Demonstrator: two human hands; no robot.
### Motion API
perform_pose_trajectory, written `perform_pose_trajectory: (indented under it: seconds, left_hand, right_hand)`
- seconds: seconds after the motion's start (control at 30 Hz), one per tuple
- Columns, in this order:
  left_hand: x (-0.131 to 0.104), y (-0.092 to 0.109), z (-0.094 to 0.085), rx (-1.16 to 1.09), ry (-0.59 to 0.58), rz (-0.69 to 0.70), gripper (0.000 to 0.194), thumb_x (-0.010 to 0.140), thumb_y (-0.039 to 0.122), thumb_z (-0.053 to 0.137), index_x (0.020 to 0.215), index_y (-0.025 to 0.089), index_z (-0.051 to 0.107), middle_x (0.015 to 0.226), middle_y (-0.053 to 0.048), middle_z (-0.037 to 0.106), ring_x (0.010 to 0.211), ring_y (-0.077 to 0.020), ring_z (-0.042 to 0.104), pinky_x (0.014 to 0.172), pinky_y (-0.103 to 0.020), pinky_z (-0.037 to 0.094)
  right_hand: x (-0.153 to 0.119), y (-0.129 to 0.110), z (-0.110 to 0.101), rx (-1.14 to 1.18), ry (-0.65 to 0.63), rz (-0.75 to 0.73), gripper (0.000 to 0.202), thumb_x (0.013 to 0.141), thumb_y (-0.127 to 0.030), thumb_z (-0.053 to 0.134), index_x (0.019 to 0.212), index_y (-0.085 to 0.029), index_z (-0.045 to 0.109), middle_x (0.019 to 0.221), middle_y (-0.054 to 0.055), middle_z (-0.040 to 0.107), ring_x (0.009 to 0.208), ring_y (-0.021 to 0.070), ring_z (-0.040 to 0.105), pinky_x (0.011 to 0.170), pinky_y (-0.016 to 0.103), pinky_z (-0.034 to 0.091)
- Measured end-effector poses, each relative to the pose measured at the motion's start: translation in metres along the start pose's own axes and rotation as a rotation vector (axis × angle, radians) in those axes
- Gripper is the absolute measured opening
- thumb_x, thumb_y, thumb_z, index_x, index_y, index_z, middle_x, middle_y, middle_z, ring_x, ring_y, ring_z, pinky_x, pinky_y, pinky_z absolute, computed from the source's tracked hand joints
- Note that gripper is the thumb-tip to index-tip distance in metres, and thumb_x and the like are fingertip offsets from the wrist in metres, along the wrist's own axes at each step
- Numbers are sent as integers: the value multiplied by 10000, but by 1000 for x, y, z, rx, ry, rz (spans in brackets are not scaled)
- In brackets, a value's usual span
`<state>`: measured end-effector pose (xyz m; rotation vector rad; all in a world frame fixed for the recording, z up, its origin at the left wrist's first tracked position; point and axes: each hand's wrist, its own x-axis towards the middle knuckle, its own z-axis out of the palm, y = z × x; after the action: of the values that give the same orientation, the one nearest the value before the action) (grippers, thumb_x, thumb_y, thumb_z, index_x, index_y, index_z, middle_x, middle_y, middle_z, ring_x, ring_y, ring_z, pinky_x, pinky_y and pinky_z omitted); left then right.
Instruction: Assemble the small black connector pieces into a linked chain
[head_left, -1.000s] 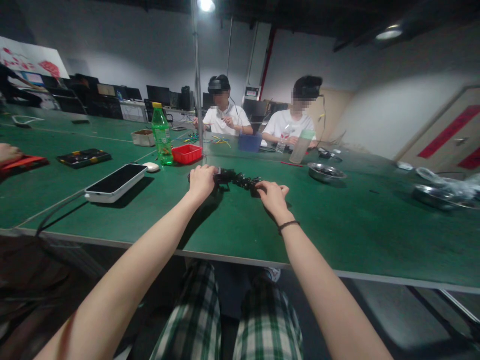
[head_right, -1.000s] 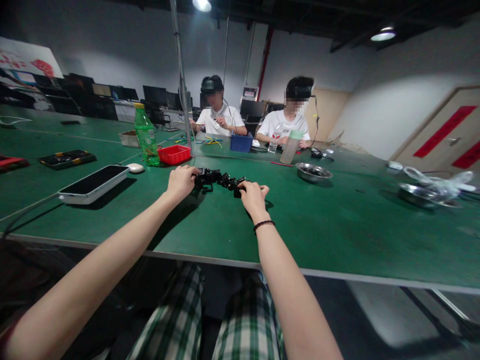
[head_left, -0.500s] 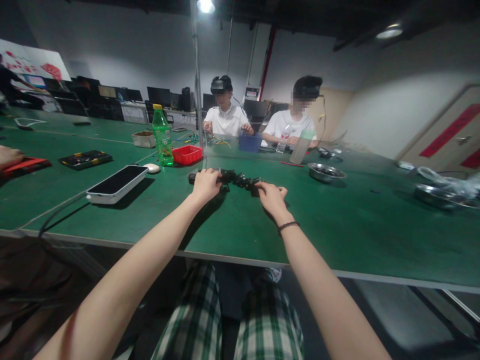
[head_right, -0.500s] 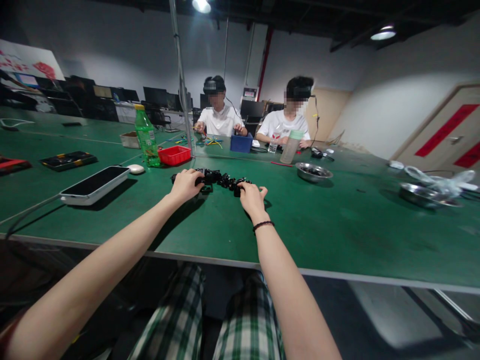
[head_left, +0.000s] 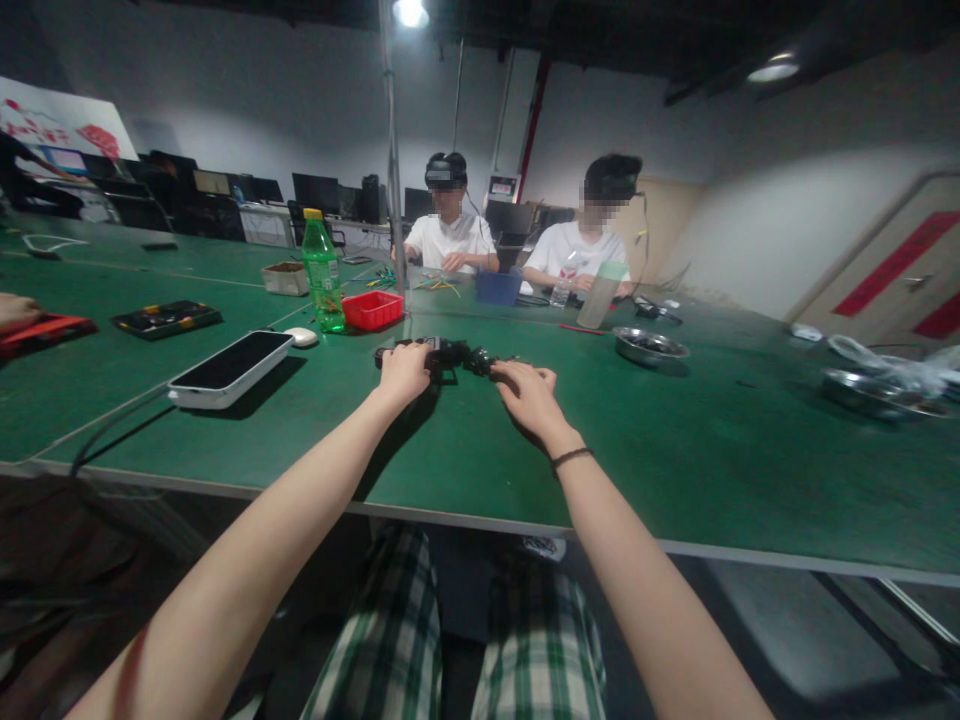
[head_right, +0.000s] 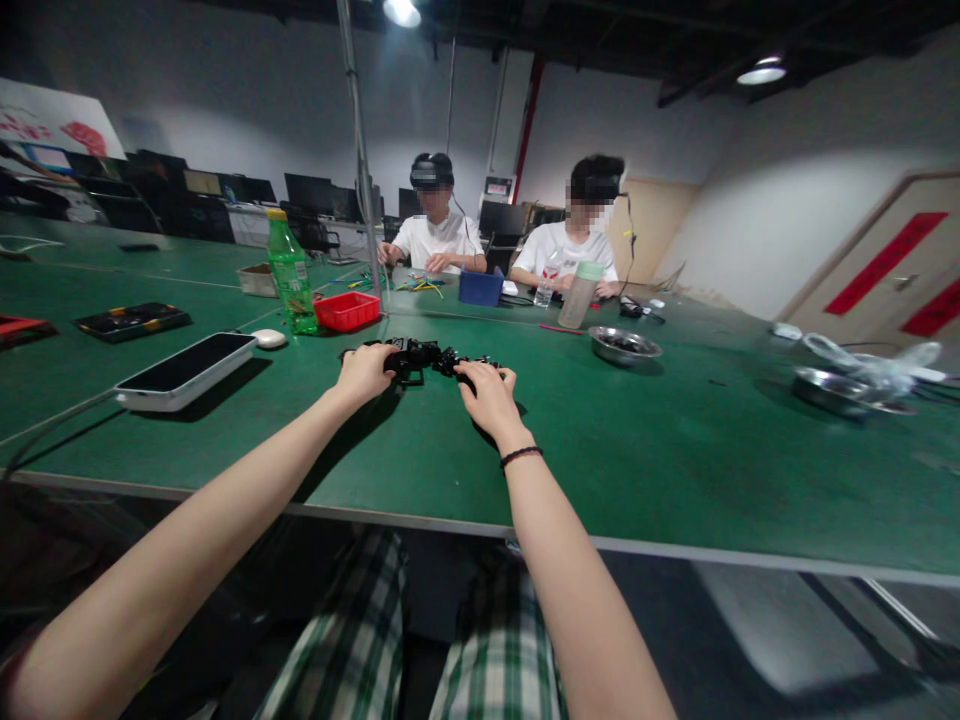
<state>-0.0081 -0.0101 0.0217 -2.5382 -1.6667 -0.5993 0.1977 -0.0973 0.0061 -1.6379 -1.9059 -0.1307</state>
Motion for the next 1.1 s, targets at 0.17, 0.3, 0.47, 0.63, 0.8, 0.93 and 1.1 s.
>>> perform_pose_trajectory:
  seconds: [0.17,0.3,0.47,0.63,0.8,0.93,1.1]
  left_hand:
    - [1,0,2,11,7,-2,376,804,165,544,1161,246,626,1218,-92,638,1137,-285,560,915,-443,437]
    - [1,-1,3,24,4,-3,352,818,177,532,1147,250,632,1178,-87,662,1118,-282,561,906,-438,443]
    - [3,0,5,39,6,-6,326,821,207,553,1133,250,636,1159,-82,669,1102,-291,562,897,-425,439]
    - [2,2,5,49,29,-17,286,828,230,558,1099,254,649,1140,-83,666,1086,-293,564,894,-425,432]
    - [1,4,3,69,39,-39,321,828,246,573,1145,251,622,1168,-92,646,1106,-289,549,908,-414,419]
    - [0,5,0,79,30,-47,364,824,254,591,1188,238,604,1181,-106,637,1106,-295,550,903,-414,424]
    - [1,6,-3,97,-4,-59,397,811,268,611,1207,248,595,1211,-97,624,1104,-295,558,884,-404,443]
  right_hand:
    - [0,-8,3,22,-85,-53,298,885,-173,476,1134,-234,629,1236,82,652,1194,230,540,986,435,252]
    - [1,-19,6,29,-168,-75,264,895,-189,490,1104,-230,645,1226,74,657,1182,229,544,968,424,280]
    - [3,-29,11,31,-239,-121,281,923,-222,471,1161,-218,622,1256,78,639,1192,228,540,985,420,301]
    - [5,-34,15,40,-260,-140,293,940,-254,458,1186,-238,615,1282,73,625,1211,231,535,997,425,319]
    - [6,-38,20,38,-301,-173,306,954,-270,436,1213,-237,595,1379,67,546,1271,230,487,1033,437,305]
    - [7,-41,24,39,-325,-183,309,958,-274,421,1215,-244,589,1415,70,508,1290,235,472,1036,468,310]
    - [8,-42,24,42,-351,-152,316,960,-278,408,1224,-254,580,1422,79,498,1288,243,473,1020,481,323]
